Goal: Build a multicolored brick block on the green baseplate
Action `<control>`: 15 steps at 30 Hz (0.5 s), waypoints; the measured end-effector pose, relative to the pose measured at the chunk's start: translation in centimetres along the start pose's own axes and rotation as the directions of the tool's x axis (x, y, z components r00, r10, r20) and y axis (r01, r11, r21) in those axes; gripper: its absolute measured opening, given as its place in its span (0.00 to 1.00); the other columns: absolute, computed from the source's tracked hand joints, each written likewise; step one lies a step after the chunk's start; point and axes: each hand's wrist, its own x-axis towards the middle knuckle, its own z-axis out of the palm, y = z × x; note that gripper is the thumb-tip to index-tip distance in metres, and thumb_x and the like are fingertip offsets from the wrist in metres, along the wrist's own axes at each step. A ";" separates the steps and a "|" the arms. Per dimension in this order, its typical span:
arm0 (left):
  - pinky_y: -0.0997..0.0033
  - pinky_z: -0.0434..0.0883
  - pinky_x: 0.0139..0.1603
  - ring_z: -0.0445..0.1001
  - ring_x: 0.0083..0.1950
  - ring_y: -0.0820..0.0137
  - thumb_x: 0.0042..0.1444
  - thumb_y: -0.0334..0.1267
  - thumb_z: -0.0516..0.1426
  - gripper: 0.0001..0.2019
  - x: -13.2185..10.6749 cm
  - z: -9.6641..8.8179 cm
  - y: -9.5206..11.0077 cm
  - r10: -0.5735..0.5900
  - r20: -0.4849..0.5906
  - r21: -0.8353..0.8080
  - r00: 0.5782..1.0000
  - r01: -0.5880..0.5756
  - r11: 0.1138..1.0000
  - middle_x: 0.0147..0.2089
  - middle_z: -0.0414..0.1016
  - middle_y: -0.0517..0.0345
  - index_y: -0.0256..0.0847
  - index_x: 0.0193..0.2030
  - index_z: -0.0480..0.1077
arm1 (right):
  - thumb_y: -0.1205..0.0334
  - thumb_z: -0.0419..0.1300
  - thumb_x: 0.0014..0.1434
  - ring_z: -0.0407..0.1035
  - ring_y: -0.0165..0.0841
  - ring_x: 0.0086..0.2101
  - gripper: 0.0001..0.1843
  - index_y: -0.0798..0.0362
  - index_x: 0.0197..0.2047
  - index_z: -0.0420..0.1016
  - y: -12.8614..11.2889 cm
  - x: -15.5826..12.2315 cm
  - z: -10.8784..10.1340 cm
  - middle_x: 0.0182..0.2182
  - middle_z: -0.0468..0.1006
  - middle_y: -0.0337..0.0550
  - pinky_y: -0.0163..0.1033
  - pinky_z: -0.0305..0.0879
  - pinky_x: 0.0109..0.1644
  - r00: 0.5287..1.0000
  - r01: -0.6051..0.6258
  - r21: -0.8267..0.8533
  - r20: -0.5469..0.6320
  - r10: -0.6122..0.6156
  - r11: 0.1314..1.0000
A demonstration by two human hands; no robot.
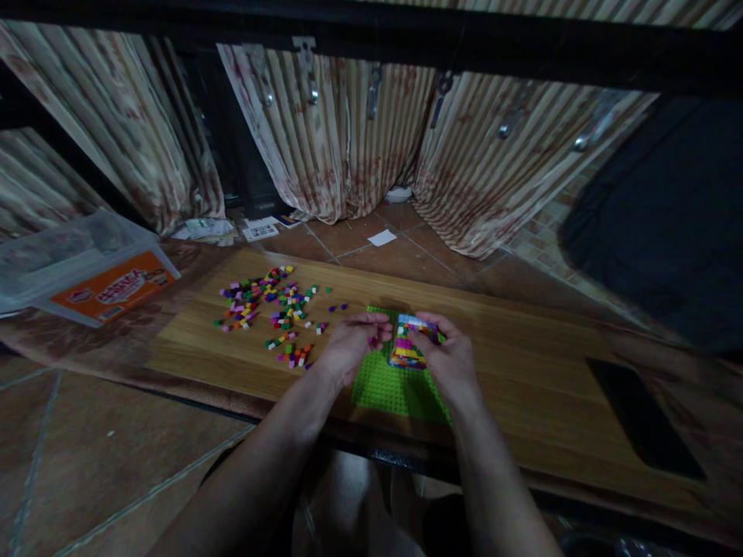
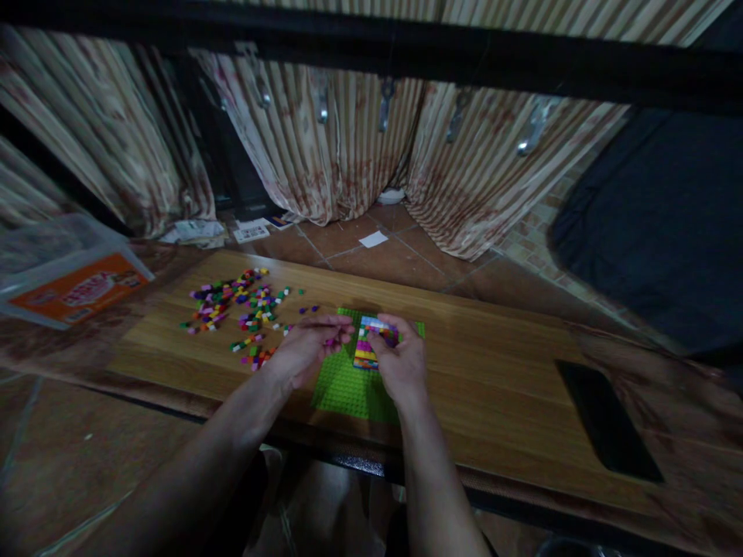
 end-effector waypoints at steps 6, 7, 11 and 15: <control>0.78 0.62 0.28 0.70 0.26 0.78 0.53 0.28 0.57 0.05 -0.2 -0.2 -0.1 -0.020 0.002 0.028 1.000 0.020 0.999 0.32 0.78 0.52 0.33 0.36 0.74 | 0.58 0.65 0.45 0.73 0.37 0.36 0.19 0.53 0.42 0.78 -0.2 0.1 0.1 0.35 0.80 0.43 0.44 0.70 0.41 0.999 -0.032 0.017 -0.012 0.032 0.999; 0.78 0.61 0.27 0.69 0.25 0.78 0.53 0.29 0.58 0.05 -0.2 -0.2 -0.1 -0.026 0.001 0.043 1.000 0.026 0.999 0.31 0.78 0.53 0.34 0.36 0.74 | 0.57 0.65 0.45 0.73 0.37 0.36 0.19 0.53 0.42 0.78 -0.2 0.1 0.2 0.35 0.80 0.44 0.44 0.70 0.41 1.000 -0.029 0.018 -0.010 0.029 0.999; 0.79 0.56 0.22 0.63 0.21 0.81 0.51 0.37 0.61 0.06 -0.3 -0.1 -0.2 -0.001 0.009 0.103 1.000 0.000 0.995 0.26 0.75 0.58 0.35 0.31 0.72 | 0.56 0.65 0.45 0.74 0.37 0.35 0.18 0.52 0.41 0.78 -0.4 0.1 0.2 0.35 0.80 0.43 0.43 0.70 0.40 1.000 -0.006 0.016 0.003 0.006 1.000; 0.78 0.50 0.19 0.57 0.18 0.82 0.47 0.43 0.64 0.13 -0.2 -0.2 -0.1 0.060 0.029 0.135 0.998 -0.063 0.989 0.21 0.67 0.63 0.35 0.25 0.69 | 0.55 0.67 0.42 0.74 0.36 0.32 0.20 0.52 0.40 0.78 -0.9 -0.2 0.2 0.34 0.80 0.42 0.42 0.71 0.37 0.998 -0.068 0.077 -0.004 0.068 0.995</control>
